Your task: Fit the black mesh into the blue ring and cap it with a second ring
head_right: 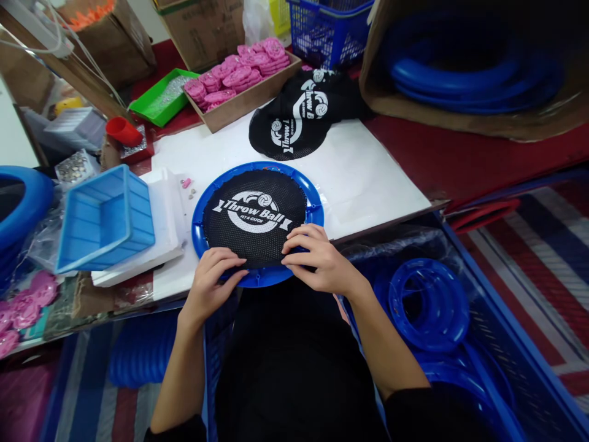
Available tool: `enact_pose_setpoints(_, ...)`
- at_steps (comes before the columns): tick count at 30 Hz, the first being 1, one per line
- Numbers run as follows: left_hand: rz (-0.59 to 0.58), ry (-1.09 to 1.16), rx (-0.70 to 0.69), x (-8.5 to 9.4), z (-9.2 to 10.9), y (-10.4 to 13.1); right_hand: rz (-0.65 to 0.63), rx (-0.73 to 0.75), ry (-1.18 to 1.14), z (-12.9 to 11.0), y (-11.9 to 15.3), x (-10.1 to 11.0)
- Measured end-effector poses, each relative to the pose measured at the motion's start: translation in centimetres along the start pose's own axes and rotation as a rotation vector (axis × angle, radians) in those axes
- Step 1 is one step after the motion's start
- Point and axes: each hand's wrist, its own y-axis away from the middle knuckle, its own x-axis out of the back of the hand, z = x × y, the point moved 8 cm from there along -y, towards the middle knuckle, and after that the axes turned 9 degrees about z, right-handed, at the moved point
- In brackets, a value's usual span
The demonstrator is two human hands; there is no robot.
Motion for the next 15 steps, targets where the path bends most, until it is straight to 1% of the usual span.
enact_pose_setpoints(6,0.005,0.044,-0.028,0.06,0.02,0.14,0.016,-0.008,-0.011,0.29,0.15,-0.05)
enact_pose_setpoints(12,0.003,0.041,-0.031,0.05,-0.01,0.15,0.014,-0.017,-0.028,0.46,0.23,-0.01)
enact_pose_setpoints(15,0.003,0.037,-0.069,0.02,0.25,0.08,0.007,-0.025,-0.032,0.66,0.29,0.00)
